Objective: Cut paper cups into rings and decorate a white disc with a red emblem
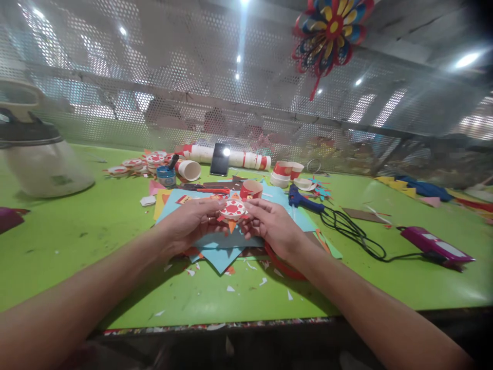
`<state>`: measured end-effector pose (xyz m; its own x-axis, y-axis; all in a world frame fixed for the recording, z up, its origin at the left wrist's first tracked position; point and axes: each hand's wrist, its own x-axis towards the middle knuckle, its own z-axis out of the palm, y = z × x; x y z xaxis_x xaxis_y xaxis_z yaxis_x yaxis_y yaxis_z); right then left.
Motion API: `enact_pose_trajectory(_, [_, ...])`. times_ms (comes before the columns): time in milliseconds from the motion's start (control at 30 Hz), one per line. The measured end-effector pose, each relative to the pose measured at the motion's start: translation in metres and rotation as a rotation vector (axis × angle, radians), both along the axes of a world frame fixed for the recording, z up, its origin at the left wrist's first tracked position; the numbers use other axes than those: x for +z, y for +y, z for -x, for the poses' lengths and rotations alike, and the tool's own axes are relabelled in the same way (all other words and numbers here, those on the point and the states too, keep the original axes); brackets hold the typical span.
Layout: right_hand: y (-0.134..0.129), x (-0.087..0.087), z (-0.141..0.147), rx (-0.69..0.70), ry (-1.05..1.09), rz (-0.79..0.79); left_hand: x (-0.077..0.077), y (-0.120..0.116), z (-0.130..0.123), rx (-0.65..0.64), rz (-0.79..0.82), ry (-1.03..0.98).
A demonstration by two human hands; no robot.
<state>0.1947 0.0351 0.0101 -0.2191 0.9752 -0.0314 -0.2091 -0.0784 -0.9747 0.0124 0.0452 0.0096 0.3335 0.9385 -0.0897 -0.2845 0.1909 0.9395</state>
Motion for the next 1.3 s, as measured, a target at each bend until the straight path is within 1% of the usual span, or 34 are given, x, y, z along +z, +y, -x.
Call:
enact_pose_trajectory(67, [0.0,-0.001,-0.001,-0.034,-0.007,-0.007,0.0,0.002,0.0,0.055,-0.008,-0.029])
enact_pose_trajectory(133, [-0.002,-0.001,0.0,-0.035,-0.011,-0.008,0.0,0.003,0.0,0.113,-0.03,-0.061])
enact_pose_trajectory(233, [-0.009,-0.002,0.003,0.046,-0.01,-0.015,0.001,0.004,0.002,0.16,-0.077,-0.088])
enact_pose_trajectory(300, [-0.013,-0.003,0.007,0.115,-0.017,-0.019,0.002,0.003,0.002,0.139,-0.089,-0.086])
enact_pose_trajectory(367, [-0.015,-0.006,0.01,0.147,-0.031,-0.022,0.002,0.0,0.001,0.09,-0.091,-0.082])
enact_pose_trajectory(433, [-0.016,-0.008,0.012,0.135,-0.041,-0.012,0.001,-0.002,-0.001,0.061,-0.095,-0.079])
enact_pose_trajectory(533, [-0.016,-0.01,0.013,0.098,-0.047,0.02,-0.001,-0.004,-0.003,0.059,-0.119,-0.078])
enact_pose_trajectory(733, [-0.019,-0.007,0.015,0.054,-0.08,0.033,0.0,-0.004,-0.005,0.052,-0.127,-0.077])
enact_pose_trajectory(900, [-0.021,-0.005,0.015,0.039,-0.144,-0.036,0.002,-0.005,-0.006,0.067,-0.128,-0.075])
enact_pose_trajectory(1100, [-0.02,-0.006,0.015,0.034,-0.232,-0.113,0.0,-0.005,-0.003,0.037,-0.145,-0.071])
enact_pose_trajectory(1233, [-0.024,-0.005,0.013,0.018,-0.351,-0.219,0.0,-0.003,0.001,0.038,-0.161,-0.083])
enact_pose_trajectory(1300, [-0.026,-0.002,0.01,-0.015,-0.361,-0.276,0.002,-0.002,0.003,0.047,-0.159,-0.088])
